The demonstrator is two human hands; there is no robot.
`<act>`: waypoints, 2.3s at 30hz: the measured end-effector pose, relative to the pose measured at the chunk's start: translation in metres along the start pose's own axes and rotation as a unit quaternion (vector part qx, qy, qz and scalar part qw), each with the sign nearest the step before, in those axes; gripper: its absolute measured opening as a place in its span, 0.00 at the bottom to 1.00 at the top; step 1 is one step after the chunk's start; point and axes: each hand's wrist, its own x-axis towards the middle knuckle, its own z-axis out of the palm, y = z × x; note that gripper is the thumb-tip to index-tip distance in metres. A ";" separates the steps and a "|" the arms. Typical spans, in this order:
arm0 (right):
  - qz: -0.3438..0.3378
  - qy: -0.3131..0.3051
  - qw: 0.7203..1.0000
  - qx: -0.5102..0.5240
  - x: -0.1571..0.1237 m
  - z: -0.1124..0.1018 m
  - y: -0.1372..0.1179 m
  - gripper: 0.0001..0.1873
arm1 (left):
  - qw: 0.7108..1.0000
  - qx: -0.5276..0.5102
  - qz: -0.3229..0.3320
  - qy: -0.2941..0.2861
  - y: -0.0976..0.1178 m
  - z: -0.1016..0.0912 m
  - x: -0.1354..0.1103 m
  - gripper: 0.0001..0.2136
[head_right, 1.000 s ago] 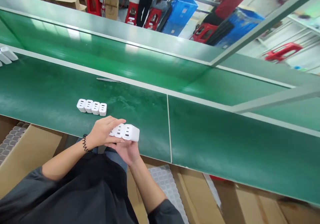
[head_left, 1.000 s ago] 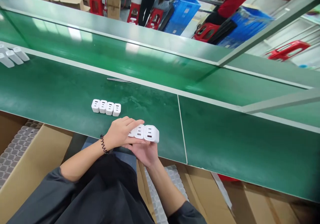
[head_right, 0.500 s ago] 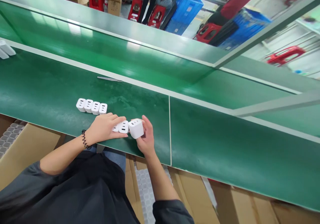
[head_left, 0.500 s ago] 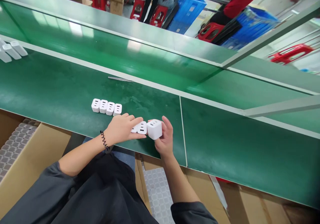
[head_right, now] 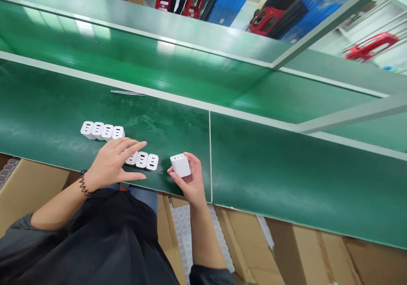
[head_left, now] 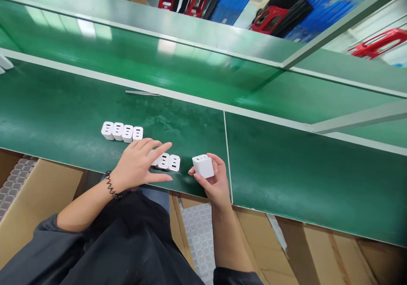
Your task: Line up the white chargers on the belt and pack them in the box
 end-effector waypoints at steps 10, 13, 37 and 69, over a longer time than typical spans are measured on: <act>-0.090 -0.138 0.973 -0.162 0.003 0.005 -0.012 0.24 | 0.989 -0.098 -0.110 0.011 -0.024 -0.003 -0.057 0.32; -0.078 -0.153 0.972 -0.158 0.010 0.008 -0.015 0.25 | 0.985 -0.122 -0.124 0.008 -0.025 0.000 -0.057 0.32; -0.203 -0.191 0.887 -0.368 0.039 0.025 -0.053 0.19 | 0.976 -0.167 -0.136 0.018 -0.029 0.005 -0.057 0.30; -0.053 -0.097 0.910 -0.399 0.008 0.015 -0.046 0.48 | 0.990 -0.110 -0.079 0.032 -0.028 0.002 -0.056 0.34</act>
